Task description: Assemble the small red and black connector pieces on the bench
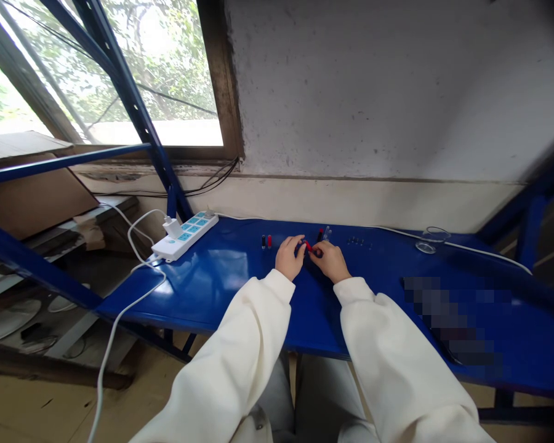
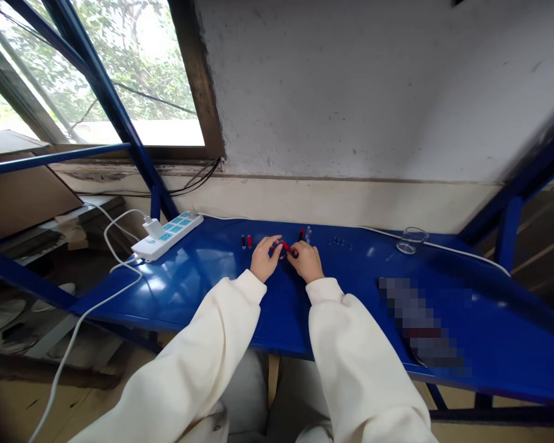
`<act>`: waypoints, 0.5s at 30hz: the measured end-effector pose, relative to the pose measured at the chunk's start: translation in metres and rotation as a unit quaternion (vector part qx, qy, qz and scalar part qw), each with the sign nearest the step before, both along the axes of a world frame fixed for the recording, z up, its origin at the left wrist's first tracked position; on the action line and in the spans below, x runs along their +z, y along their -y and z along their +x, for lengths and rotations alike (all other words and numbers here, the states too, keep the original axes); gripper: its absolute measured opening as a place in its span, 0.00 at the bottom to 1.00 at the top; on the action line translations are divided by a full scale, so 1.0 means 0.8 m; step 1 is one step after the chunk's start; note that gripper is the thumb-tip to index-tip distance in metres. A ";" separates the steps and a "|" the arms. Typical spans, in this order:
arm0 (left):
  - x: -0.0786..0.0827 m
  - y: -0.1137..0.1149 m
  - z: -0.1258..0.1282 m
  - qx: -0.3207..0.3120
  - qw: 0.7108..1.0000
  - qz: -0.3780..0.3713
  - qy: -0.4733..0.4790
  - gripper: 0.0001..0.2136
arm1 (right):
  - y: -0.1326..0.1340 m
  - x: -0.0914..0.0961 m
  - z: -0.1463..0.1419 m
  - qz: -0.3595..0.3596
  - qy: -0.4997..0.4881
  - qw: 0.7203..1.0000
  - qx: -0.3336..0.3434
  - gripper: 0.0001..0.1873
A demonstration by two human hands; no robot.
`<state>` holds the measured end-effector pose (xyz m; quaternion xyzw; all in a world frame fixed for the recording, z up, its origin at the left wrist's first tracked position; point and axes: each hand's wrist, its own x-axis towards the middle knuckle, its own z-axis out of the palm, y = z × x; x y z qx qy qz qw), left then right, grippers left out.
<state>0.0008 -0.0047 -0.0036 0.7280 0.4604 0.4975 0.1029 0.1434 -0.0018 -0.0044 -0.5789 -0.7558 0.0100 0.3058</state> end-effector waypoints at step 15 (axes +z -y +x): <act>0.031 -0.007 -0.002 -0.035 0.987 0.010 -0.154 0.03 | 0.004 0.001 0.002 0.051 0.050 0.997 0.018 0.08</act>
